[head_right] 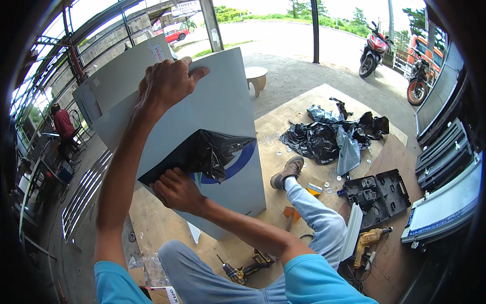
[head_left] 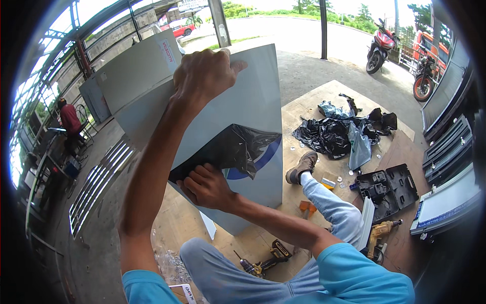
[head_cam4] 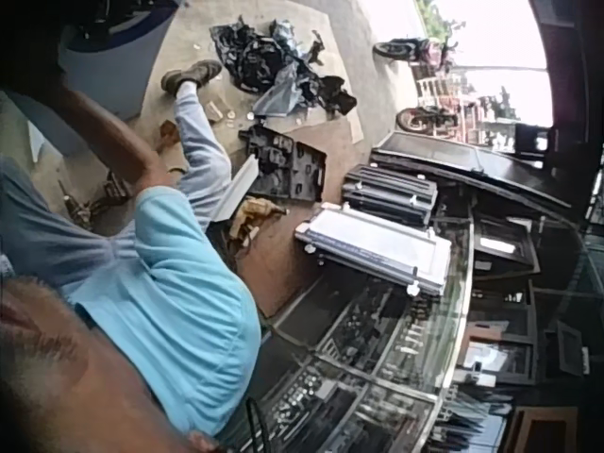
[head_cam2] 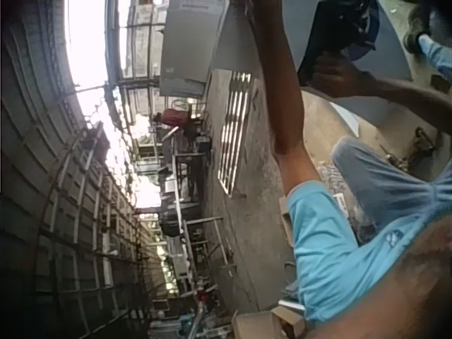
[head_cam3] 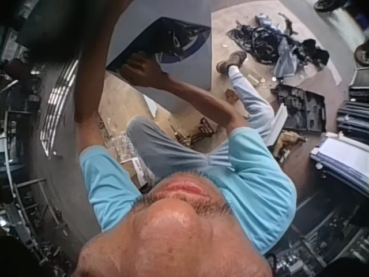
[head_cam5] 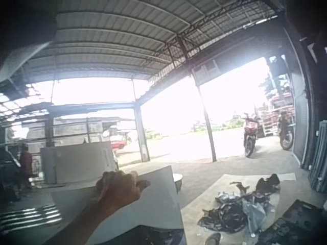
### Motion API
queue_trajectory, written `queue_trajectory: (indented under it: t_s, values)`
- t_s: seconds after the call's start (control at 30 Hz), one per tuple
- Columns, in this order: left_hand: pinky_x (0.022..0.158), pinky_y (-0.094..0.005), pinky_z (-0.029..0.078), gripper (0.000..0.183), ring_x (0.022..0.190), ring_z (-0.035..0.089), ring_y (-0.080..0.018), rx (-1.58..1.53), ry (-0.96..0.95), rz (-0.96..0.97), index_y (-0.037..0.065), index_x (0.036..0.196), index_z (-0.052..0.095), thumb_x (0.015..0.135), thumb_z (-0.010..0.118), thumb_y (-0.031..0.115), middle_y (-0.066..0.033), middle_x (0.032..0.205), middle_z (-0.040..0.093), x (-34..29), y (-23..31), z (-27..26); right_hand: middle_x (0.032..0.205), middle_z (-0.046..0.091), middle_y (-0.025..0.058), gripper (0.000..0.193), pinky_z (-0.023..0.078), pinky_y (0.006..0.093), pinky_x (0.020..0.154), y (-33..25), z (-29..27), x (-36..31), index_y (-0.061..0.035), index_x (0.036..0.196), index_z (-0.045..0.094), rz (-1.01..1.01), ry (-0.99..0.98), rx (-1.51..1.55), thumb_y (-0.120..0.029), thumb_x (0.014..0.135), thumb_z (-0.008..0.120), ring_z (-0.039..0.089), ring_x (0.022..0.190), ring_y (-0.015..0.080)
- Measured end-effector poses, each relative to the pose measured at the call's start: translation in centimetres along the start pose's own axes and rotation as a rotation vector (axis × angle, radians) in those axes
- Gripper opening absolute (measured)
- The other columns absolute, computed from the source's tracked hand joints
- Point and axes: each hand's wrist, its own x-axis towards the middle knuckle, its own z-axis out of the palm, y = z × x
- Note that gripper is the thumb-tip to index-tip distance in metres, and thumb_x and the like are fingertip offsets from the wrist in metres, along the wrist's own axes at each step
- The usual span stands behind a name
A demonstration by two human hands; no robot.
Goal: The person is peeling protective plastic film off of white panels and then using a rivet gun to attach a hinge to one of the panels.
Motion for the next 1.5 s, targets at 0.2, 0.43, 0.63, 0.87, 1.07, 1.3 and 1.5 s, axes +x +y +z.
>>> queue_trajectory:
  t_s: [0.2,0.43,0.63,0.87,1.07,1.3,1.5]
  values:
    - [0.070,-0.0457,0.050,0.046,0.066,0.068,-0.0313,0.013,0.017,-0.028,0.003,0.093,0.067,0.087,0.055,0.047,-0.0176,0.063,0.065,-0.6,0.7,0.1,0.076,0.054,0.0055,0.021,0.040,0.0326,0.061,0.0,-9.7,3.7,-0.0035,0.087,0.060,0.043,0.272,0.061,-0.008,0.072,0.073,0.051,0.067,0.0212]
    - [0.080,-0.0459,0.049,0.050,0.081,0.067,-0.0335,-0.028,-0.067,-0.142,0.002,0.095,0.068,0.086,0.056,0.050,-0.0201,0.076,0.067,0.4,0.3,-0.1,0.087,0.055,0.0100,0.035,0.045,0.0373,0.069,9.6,-7.0,2.3,-0.0028,0.097,0.058,0.070,0.186,-0.281,-0.028,0.076,0.072,0.053,0.079,0.0253]
    - [0.081,-0.0471,0.049,0.057,0.089,0.066,-0.0353,-0.061,-0.132,-0.221,0.003,0.098,0.068,0.084,0.054,0.056,-0.0217,0.084,0.067,0.5,-0.7,-0.1,0.085,0.055,0.0080,0.038,0.048,0.0335,0.060,11.1,-4.0,1.8,-0.0062,0.091,0.055,0.057,0.128,-0.291,-0.028,0.070,0.078,0.056,0.074,0.0231]
    - [0.081,-0.0454,0.050,0.062,0.088,0.066,-0.0344,0.002,-0.064,-0.175,0.002,0.106,0.066,0.083,0.054,0.058,-0.0225,0.084,0.067,0.5,-1.6,0.9,0.060,0.048,0.0034,0.030,0.041,0.0323,0.049,9.1,-1.6,-0.8,-0.0073,0.063,0.049,0.128,0.270,-0.202,-0.017,0.074,0.076,0.049,0.055,0.0185]
    - [0.078,-0.0461,0.051,0.061,0.082,0.068,-0.0325,-0.006,-0.053,-0.150,0.002,0.108,0.066,0.084,0.053,0.057,-0.0210,0.077,0.067,0.7,-1.5,1.3,0.060,0.046,0.0031,0.031,0.032,0.0304,0.045,7.9,-1.3,-4.8,-0.0082,0.063,0.048,0.201,0.183,-0.213,-0.016,0.073,0.076,0.044,0.054,0.0173]
    - [0.073,-0.0444,0.052,0.056,0.073,0.069,-0.0303,0.031,-0.037,-0.091,0.002,0.101,0.067,0.085,0.054,0.054,-0.0173,0.067,0.066,0.7,-1.3,1.9,0.089,0.057,0.0101,0.046,0.048,0.0350,0.075,7.9,-8.2,-5.9,-0.0037,0.104,0.058,0.429,0.194,-0.059,-0.025,0.069,0.079,0.056,0.081,0.0250]
    - [0.071,-0.0449,0.052,0.055,0.069,0.069,-0.0292,0.066,0.029,-0.083,0.002,0.099,0.068,0.085,0.055,0.054,-0.0165,0.064,0.066,0.5,-1.5,1.6,0.128,0.037,0.0182,0.084,0.031,0.0480,0.102,10.3,-11.2,-5.7,-0.0070,0.130,0.042,0.305,-0.289,-0.138,-0.030,0.061,0.083,0.034,0.122,0.0377]
